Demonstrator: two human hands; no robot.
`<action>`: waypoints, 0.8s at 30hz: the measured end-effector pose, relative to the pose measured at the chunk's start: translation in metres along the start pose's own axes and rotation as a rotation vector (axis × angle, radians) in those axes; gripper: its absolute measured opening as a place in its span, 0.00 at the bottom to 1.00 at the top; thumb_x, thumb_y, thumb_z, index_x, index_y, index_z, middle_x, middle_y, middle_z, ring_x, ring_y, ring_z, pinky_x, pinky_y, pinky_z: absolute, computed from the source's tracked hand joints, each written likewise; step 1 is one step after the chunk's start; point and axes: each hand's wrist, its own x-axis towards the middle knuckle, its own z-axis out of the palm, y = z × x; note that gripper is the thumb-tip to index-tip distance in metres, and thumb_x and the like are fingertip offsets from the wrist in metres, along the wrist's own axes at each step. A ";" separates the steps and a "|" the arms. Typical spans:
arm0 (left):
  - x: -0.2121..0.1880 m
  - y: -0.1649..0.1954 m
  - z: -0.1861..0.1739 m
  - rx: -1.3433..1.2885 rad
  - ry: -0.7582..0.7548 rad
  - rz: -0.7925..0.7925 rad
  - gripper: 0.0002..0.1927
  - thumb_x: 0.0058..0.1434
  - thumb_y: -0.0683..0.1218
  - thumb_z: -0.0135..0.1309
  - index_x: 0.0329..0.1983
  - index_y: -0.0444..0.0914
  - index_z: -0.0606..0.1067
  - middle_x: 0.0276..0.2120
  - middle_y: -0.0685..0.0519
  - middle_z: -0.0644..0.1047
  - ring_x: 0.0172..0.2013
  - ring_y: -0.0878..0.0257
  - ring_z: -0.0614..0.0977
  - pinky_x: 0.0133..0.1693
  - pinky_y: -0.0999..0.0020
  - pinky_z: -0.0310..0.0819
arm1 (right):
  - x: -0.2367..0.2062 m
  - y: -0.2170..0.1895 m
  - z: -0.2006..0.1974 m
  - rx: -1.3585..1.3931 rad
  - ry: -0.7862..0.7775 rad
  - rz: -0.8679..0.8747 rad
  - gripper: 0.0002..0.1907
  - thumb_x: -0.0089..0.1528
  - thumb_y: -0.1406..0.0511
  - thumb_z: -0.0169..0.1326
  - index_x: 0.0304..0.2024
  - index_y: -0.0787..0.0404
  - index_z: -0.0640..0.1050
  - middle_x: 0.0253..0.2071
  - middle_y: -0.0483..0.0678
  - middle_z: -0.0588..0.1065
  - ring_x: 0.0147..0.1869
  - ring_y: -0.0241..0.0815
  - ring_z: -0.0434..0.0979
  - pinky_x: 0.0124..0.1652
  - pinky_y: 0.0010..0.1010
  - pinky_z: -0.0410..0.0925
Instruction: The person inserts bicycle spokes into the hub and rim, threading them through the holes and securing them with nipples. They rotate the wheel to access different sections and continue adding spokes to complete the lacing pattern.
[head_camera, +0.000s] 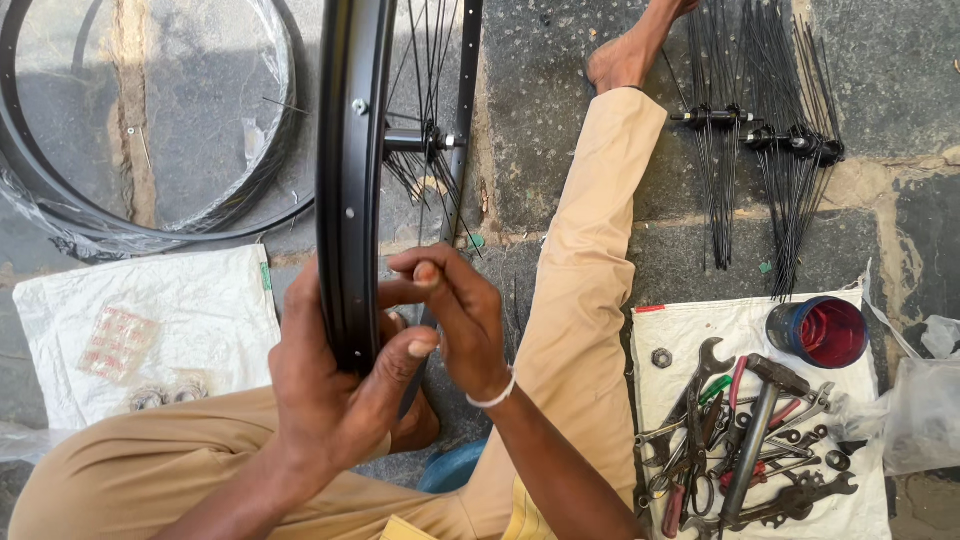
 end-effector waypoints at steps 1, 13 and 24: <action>-0.001 -0.003 0.002 -0.027 0.002 0.070 0.40 0.62 0.47 0.65 0.71 0.31 0.59 0.46 0.46 0.82 0.34 0.71 0.82 0.35 0.78 0.77 | -0.006 -0.012 0.009 0.030 -0.025 -0.083 0.14 0.74 0.62 0.48 0.54 0.68 0.76 0.46 0.51 0.77 0.51 0.39 0.78 0.51 0.30 0.72; 0.007 0.004 0.017 -0.105 0.041 0.096 0.33 0.64 0.44 0.65 0.66 0.31 0.61 0.29 0.57 0.70 0.24 0.75 0.71 0.25 0.79 0.63 | 0.088 0.145 -0.040 -1.068 0.470 0.040 0.08 0.65 0.63 0.54 0.41 0.62 0.74 0.35 0.54 0.79 0.36 0.54 0.81 0.35 0.46 0.70; 0.011 0.004 0.019 -0.132 0.088 0.061 0.32 0.65 0.42 0.64 0.66 0.32 0.61 0.32 0.56 0.71 0.28 0.74 0.72 0.29 0.80 0.66 | 0.106 0.139 -0.039 -1.082 0.619 -0.298 0.09 0.68 0.63 0.54 0.39 0.61 0.70 0.38 0.50 0.72 0.45 0.50 0.74 0.40 0.42 0.69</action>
